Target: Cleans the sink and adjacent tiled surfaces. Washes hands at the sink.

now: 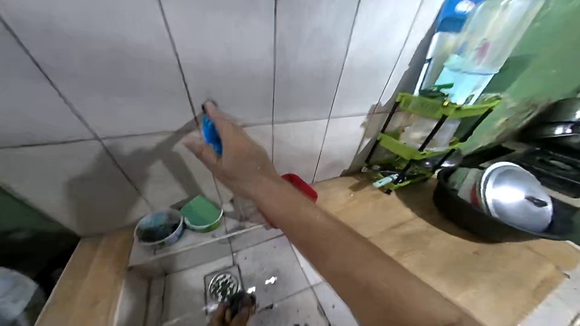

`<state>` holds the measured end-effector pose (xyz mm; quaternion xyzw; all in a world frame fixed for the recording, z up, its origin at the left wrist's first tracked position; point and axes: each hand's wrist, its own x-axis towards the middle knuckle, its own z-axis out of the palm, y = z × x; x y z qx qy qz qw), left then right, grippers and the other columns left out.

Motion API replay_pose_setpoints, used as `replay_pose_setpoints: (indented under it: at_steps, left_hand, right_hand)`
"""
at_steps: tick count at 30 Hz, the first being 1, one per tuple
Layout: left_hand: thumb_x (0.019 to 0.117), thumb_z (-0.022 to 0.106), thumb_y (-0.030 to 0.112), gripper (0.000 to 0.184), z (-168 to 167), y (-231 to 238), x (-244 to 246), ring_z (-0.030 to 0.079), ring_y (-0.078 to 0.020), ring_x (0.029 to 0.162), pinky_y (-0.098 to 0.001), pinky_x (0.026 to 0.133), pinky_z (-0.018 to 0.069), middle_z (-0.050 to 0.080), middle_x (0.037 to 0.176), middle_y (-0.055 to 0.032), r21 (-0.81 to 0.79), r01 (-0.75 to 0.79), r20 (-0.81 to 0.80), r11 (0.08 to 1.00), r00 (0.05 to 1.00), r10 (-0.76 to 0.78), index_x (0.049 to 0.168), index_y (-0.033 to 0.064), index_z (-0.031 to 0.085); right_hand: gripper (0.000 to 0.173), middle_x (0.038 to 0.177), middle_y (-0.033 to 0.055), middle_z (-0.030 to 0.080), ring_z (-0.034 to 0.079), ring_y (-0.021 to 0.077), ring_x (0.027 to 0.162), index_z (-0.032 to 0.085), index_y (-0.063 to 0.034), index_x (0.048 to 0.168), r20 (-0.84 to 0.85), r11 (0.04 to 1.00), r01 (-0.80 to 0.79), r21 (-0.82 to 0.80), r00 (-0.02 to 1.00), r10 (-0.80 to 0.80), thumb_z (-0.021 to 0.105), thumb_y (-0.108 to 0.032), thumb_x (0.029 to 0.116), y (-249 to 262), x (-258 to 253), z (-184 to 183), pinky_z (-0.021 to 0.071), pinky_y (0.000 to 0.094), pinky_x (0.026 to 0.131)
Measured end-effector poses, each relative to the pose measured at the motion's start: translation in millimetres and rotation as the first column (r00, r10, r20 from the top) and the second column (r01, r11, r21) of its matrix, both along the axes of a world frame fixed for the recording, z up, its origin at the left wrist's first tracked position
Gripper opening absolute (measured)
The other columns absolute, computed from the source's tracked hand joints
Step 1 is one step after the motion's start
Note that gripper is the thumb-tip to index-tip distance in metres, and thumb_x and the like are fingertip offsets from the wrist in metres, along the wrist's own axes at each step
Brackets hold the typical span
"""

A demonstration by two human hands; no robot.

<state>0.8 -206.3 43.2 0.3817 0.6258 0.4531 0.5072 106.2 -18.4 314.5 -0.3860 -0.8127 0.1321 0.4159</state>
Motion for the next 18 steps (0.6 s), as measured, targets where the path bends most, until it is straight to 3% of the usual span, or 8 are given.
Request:
replay_pose_setpoints:
  at_steps: [2, 5, 7, 9, 11, 14, 18]
  left_hand:
    - [0.0877, 0.075, 0.014, 0.044, 9.1, 4.6, -8.0, 0.066, -0.0198, 0.097, -0.0408, 0.086, 0.0559, 0.066, 0.109, -0.0166, -0.015, 0.028, -0.127, 0.999, 0.991, -0.030, 0.125, -0.0048, 0.060]
    - [0.0873, 0.074, 0.011, 0.048, 12.3, 11.2, -24.6, 0.065, -0.0191, 0.101, -0.0374, 0.087, 0.0558, 0.064, 0.114, -0.0158, -0.050, 0.041, -0.072, 0.998, 0.996, -0.045, 0.129, -0.0026, 0.056]
    - [0.0898, 0.072, 0.010, 0.046, 14.2, 16.3, -32.5, 0.067, -0.0164, 0.092, -0.0338, 0.081, 0.0578, 0.066, 0.108, -0.0128, -0.043, 0.047, 0.020, 0.998, 0.999, -0.046, 0.131, -0.0016, 0.055]
    - [0.0909, 0.074, 0.010, 0.037, 21.5, 26.3, -35.1, 0.067, -0.0145, 0.081, -0.0320, 0.075, 0.0581, 0.069, 0.097, -0.0098, -0.023, 0.039, 0.039, 0.999, 0.998, -0.039, 0.124, -0.0012, 0.062]
    - [0.0932, 0.074, 0.013, 0.031, 37.0, 42.0, -32.6, 0.067, -0.0143, 0.080, -0.0332, 0.074, 0.0571, 0.070, 0.098, -0.0086, 0.015, 0.051, 0.007, 0.999, 0.999, -0.051, 0.121, 0.0011, 0.066]
    - [0.0982, 0.068, 0.017, 0.030, 66.9, 73.9, -21.0, 0.066, -0.0149, 0.086, -0.0358, 0.078, 0.0567, 0.068, 0.103, -0.0092, 0.135, 0.060, 0.009, 0.989, 0.998, -0.062, 0.125, 0.0035, 0.063]
    - [0.1045, 0.057, 0.024, 0.036, 102.4, 120.9, -6.6, 0.063, -0.0145, 0.090, -0.0351, 0.080, 0.0555, 0.064, 0.107, -0.0095, 0.202, 0.105, 0.139, 0.974, 0.981, -0.135, 0.135, 0.0040, 0.052]
  right_hand:
    - [0.060, 0.138, 0.0206, 0.060, 0.068, 0.0288, 0.112, 0.038, -0.0031, 0.156, 0.053, 0.999, 0.023, -0.022, 0.998, -0.022, 0.058, -0.028, 0.1053, 0.7, -2.7, 5.3, 0.0561, 0.0434, 0.094]
    - [0.057, 0.135, 0.0187, 0.064, 0.067, 0.0264, 0.116, 0.043, 0.0008, 0.153, 0.070, 0.996, 0.084, 0.038, 0.994, -0.087, 0.056, -0.028, 0.1054, -2.9, -4.6, 6.8, 0.0526, 0.0401, 0.100]
    - [0.052, 0.132, 0.0164, 0.065, 0.067, 0.0223, 0.117, 0.051, 0.0002, 0.146, 0.053, 0.992, 0.121, 0.041, 0.991, -0.123, 0.056, -0.032, 0.1052, -8.7, -6.0, 9.7, 0.0530, 0.0364, 0.100]
    - [0.040, 0.117, 0.0134, 0.070, 0.069, 0.0174, 0.105, 0.063, 0.0001, 0.130, 0.033, 0.985, 0.152, 0.085, 0.987, -0.155, 0.054, -0.031, 0.1060, -12.1, -8.4, 12.5, 0.0544, 0.0325, 0.092]
    - [0.035, 0.110, 0.0118, 0.071, 0.069, 0.0151, 0.097, 0.065, -0.0011, 0.128, 0.065, 0.981, 0.164, 0.101, 0.983, -0.171, 0.049, -0.024, 0.1077, -13.0, -7.2, 16.2, 0.0540, 0.0305, 0.088]
    - [0.039, 0.122, 0.0170, 0.069, 0.068, 0.0183, 0.106, 0.058, -0.0007, 0.140, 0.066, 0.994, 0.088, 0.060, 0.994, -0.092, 0.040, -0.015, 0.1086, -5.8, 7.1, 17.2, 0.0530, 0.0330, 0.094]
    - [0.040, 0.141, 0.0136, 0.060, 0.063, 0.0146, 0.123, 0.054, -0.0035, 0.145, -0.095, 0.992, -0.108, -0.068, 0.990, 0.101, 0.038, -0.017, 0.1105, 9.7, 24.1, 11.0, 0.0537, 0.0322, 0.104]
